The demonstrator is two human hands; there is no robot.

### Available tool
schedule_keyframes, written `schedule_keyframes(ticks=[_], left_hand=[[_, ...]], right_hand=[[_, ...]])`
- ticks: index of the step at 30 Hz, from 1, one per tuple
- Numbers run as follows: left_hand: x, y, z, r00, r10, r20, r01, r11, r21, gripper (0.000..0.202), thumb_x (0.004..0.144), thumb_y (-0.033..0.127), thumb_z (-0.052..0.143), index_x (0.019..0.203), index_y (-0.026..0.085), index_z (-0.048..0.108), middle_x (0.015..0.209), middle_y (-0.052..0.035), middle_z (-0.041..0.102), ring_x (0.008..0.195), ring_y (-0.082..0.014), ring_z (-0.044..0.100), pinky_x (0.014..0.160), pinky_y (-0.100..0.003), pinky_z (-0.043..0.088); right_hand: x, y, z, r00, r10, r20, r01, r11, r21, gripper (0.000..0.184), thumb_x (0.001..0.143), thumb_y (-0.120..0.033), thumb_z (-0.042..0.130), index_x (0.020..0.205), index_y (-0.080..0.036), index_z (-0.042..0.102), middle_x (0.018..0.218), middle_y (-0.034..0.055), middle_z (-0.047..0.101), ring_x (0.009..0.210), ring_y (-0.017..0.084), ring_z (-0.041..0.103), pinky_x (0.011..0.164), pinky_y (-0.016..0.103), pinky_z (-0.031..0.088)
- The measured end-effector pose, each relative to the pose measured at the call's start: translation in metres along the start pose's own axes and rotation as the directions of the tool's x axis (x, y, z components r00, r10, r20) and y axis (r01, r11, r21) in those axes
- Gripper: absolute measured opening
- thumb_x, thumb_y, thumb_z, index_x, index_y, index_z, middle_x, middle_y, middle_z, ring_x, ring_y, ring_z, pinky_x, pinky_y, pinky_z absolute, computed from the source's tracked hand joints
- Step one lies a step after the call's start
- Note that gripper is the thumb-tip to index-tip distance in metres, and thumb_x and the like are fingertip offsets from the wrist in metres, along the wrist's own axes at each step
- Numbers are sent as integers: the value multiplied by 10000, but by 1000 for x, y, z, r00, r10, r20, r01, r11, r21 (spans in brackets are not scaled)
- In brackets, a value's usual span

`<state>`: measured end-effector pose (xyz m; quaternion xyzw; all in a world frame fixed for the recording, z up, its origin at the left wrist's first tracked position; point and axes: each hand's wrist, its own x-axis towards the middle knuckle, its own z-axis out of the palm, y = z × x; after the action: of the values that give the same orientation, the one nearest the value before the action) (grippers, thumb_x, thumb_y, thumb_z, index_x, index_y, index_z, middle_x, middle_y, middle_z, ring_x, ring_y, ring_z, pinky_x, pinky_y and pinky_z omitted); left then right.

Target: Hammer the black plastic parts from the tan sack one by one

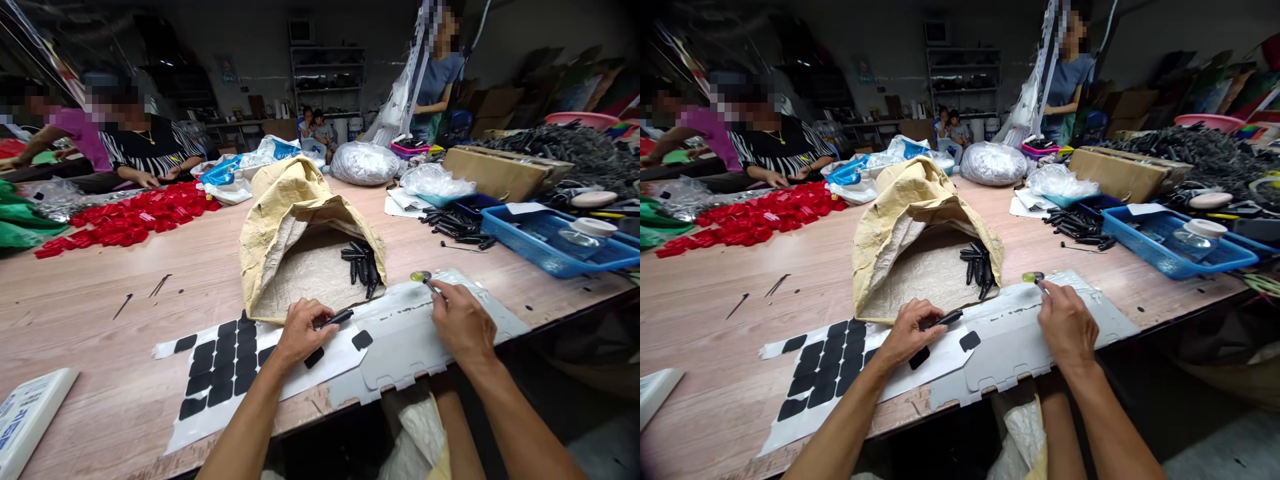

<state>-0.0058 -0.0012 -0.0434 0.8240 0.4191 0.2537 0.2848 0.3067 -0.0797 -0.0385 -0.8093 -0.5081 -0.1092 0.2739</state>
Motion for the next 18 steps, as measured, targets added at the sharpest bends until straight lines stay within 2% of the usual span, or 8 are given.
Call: schedule_keyframes(ticks=[3,5,7,8,10,13,15,18], left_hand=[[-1,0,0,999,34,0,-34,999,-13,134,842,300,769,962,244,745,878,2,714,921,-233,559,910,-408,334],[-3,0,1,997,70,-15,-71,998,-2,137,843,261,766,975,236,738,884,0,721,923,-232,564,909,-407,335],[-4,0,2,992,125,-28,-125,992,15,150,843,225,760,991,224,729,895,-8,727,921,-229,573,904,-404,341],[-4,0,2,987,158,-29,-158,987,22,158,847,214,753,1002,219,725,906,-13,732,920,-228,579,903,-404,344],[-5,0,3,974,223,-29,-223,974,30,166,857,202,738,1022,212,718,925,-22,739,915,-227,587,902,-408,345],[-6,-1,3,956,290,-36,-289,957,27,161,874,198,710,1035,203,707,920,-30,739,894,-225,587,890,-411,348],[-6,-2,3,950,309,-44,-309,951,12,141,890,215,690,1029,196,702,911,-39,731,878,-225,581,868,-405,356],[-7,-3,4,951,306,-42,-306,952,-6,177,912,292,685,1060,196,699,900,-48,718,851,-225,571,826,-391,368]], right_hand=[[14,21,7,999,12,46,-5,989,-149,318,939,-225,521,1172,-198,736,1037,109,696,913,267,595,714,366,402],[12,12,5,998,-58,12,59,985,-162,297,925,-216,539,1136,-188,746,1048,127,682,974,295,561,752,384,401],[5,-13,-2,980,-200,-1,199,978,-70,280,922,-228,565,1142,-193,734,1085,127,667,1032,298,534,815,397,412],[1,-29,-6,946,-316,67,314,949,31,292,927,-238,575,1181,-192,713,1071,115,666,1026,277,537,851,394,419],[-7,-60,-14,816,-530,233,469,841,272,344,921,-308,636,1250,-213,667,1094,83,671,1021,242,542,908,380,424],[-12,-92,-13,640,-679,359,539,731,419,290,877,-408,717,1108,-234,697,1016,47,683,992,234,539,872,365,420],[-12,-99,-6,574,-718,394,583,696,418,208,901,-415,693,963,-216,694,938,43,683,939,225,535,831,361,407],[-11,-100,5,547,-738,394,601,675,428,185,953,-380,630,929,-201,672,916,44,688,892,204,533,802,343,394]])
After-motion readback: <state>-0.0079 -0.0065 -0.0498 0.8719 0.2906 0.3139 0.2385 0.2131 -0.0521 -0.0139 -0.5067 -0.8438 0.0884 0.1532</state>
